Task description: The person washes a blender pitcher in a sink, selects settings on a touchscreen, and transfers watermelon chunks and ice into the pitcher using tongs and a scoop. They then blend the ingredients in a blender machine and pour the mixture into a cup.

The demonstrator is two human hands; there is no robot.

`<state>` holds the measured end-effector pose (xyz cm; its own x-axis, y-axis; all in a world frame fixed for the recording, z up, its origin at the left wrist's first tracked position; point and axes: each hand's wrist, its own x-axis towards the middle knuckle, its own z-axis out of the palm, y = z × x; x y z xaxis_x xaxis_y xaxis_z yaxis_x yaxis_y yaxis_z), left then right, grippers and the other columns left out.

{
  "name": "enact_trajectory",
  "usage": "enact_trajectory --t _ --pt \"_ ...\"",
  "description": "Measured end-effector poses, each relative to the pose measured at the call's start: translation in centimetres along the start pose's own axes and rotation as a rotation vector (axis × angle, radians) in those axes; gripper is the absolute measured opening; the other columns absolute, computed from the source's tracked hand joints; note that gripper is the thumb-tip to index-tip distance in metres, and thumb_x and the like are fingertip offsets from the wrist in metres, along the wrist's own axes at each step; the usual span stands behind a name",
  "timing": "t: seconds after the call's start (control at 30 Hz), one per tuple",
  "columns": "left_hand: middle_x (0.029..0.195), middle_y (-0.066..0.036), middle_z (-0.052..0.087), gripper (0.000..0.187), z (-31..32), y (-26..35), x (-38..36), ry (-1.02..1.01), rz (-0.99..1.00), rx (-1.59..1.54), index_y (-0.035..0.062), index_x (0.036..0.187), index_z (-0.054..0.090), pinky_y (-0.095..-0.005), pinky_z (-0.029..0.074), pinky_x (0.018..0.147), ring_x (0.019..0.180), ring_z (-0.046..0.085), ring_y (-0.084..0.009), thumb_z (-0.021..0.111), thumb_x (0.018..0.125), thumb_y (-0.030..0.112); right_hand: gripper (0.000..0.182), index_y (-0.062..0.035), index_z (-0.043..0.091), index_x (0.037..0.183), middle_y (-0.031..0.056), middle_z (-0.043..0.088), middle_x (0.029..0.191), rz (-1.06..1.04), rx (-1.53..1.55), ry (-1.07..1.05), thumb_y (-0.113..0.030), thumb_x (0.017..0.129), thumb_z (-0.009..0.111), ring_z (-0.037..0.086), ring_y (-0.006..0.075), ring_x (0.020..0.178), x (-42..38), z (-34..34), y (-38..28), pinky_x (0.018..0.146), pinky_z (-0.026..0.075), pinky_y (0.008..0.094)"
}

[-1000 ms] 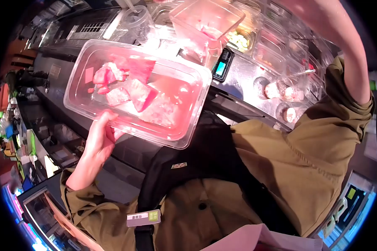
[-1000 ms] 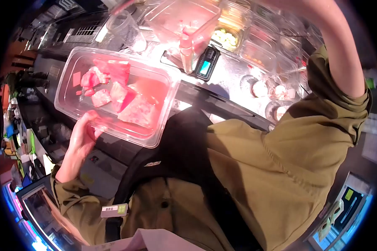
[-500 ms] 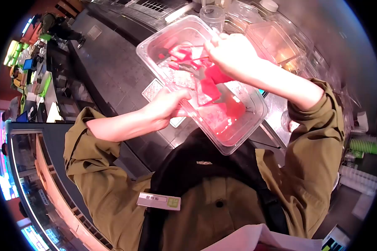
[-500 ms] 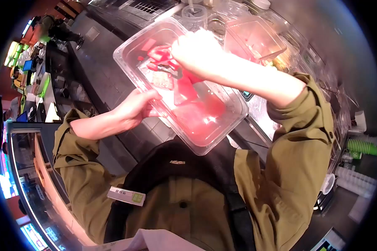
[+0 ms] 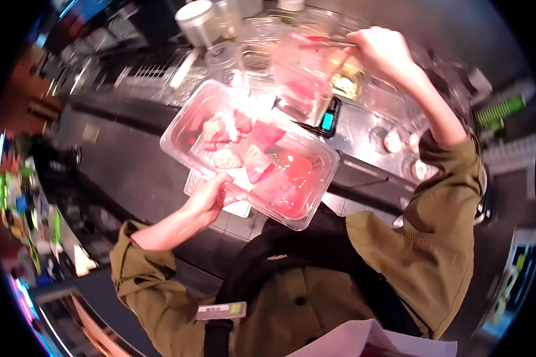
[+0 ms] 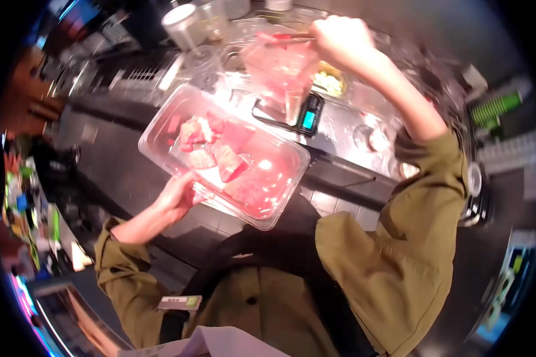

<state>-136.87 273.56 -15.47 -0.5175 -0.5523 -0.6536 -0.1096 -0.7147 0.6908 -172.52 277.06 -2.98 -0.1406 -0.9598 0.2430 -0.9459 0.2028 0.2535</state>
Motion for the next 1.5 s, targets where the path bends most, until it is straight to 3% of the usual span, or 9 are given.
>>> enact_trajectory --t 0.2,0.3,0.4,0.47,0.53,0.8,0.93,1.03,1.5 --pt "0.082 -0.012 0.057 0.020 0.1 -2.5 1.0 0.080 -0.140 -0.053 -0.0027 0.093 0.049 -0.0314 0.055 0.064 0.070 0.059 -0.0178 0.051 0.074 0.005 0.043 -0.0024 0.055 0.097 0.0127 0.055 0.063 0.174 0.415 0.235 -0.038 0.074 0.059 0.057 0.0229 0.062 -8.8 1.8 1.9 0.055 0.043 0.0314" --pt "0.084 -0.013 0.058 0.021 -0.2 -6.2 2.3 0.128 -0.181 -0.140 -0.0028 0.093 0.048 -0.0285 0.055 0.061 0.068 0.060 -0.0212 0.052 0.075 0.007 0.021 0.0006 0.051 0.082 -0.0038 0.041 0.060 0.727 0.977 0.654 -0.014 0.074 0.063 0.037 0.0053 0.053 -20.4 7.3 1.9 0.048 0.031 0.0178" --pt "0.083 -0.013 0.058 0.021 0.3 -11.7 3.3 0.242 -0.178 -0.298 -0.0028 0.092 0.048 -0.0280 0.055 0.060 0.067 0.060 -0.0226 0.053 0.073 0.006 0.007 -0.0044 0.049 0.073 0.0017 0.045 0.057 1.420 1.210 1.604 -0.006 0.079 0.047 0.043 0.0109 0.048 -32.0 17.9 0.3 0.046 0.039 0.0209" --pt "0.089 -0.014 0.056 0.026 0.6 -15.9 3.4 0.262 -0.177 -0.357 -0.0012 0.096 0.047 -0.0301 0.054 0.064 0.073 0.059 -0.0245 0.052 0.072 0.007 0.012 0.0012 0.048 0.067 0.0100 0.055 0.067 1.834 0.977 1.680 -0.008 0.076 0.048 0.055 0.0169 0.060 -39.1 28.5 1.7 0.050 0.045 0.0240" --pt "0.082 -0.013 0.055 0.018 2.6 -18.6 3.4 0.340 -0.157 -0.409 -0.0003 0.088 0.047 -0.0286 0.053 0.059 0.067 0.059 -0.0243 0.051 0.072 0.008 0.022 0.0091 0.054 0.078 0.0144 0.058 0.075 2.140 1.133 1.501 -0.011 0.072 0.050 0.056 0.0188 0.061 -40.5 33.7 4.1 0.053 0.047 0.0272" --pt "0.074 -0.010 0.053 0.011 8.8 -32.0 2.1 0.459 -0.079 -0.412 0.0011 0.080 0.045 -0.0264 0.052 0.053 0.060 0.057 -0.0212 0.046 0.071 0.006 0.022 0.0015 0.050 0.084 0.0101 0.051 0.064 1.548 2.242 1.372 -0.004 0.065 0.042 0.049 0.0223 0.051 -42.8 41.7 8.9 0.051 0.044 0.0312" --pt "0.072 -0.009 0.055 0.012 13.3 -38.1 2.5 0.330 -0.110 -0.234 0.0010 0.081 0.047 -0.0269 0.053 0.057 0.060 0.058 -0.0189 0.044 0.070 0.006 0.014 -0.0082 0.047 0.074 -0.0021 0.040 0.063 1.743 2.055 1.297 -0.012 0.075 0.061 0.037 0.0094 0.051 -52.1 32.8 1.6 0.044 0.031 0.0228" --pt "0.074 -0.010 0.056 0.014 17.3 -41.7 4.2 0.282 -0.261 -0.064 0.0008 0.082 0.048 -0.0292 0.053 0.061 0.065 0.059 -0.0215 0.044 0.069 0.005 0.032 0.0012 0.051 0.088 0.0068 0.056 0.081 2.057 1.366 0.332 -0.018 0.070 0.068 0.051 0.0131 0.074 -65.9 28.7 -1.1 0.065 0.044 0.0283" --pt "0.069 -0.005 0.054 0.008 45.3 -57.1 34.1 -0.297 -0.468 0.069 0.0046 0.078 0.051 -0.0284 0.050 0.059 0.062 0.055 -0.0185 0.053 0.071 0.009 0.029 -0.0001 0.051 0.093 0.0120 0.061 0.077 1.907 0.542 0.140 -0.019 0.075 0.064 0.058 0.0171 0.071 -89.9 20.5 6.0 0.066 0.045 0.0298"
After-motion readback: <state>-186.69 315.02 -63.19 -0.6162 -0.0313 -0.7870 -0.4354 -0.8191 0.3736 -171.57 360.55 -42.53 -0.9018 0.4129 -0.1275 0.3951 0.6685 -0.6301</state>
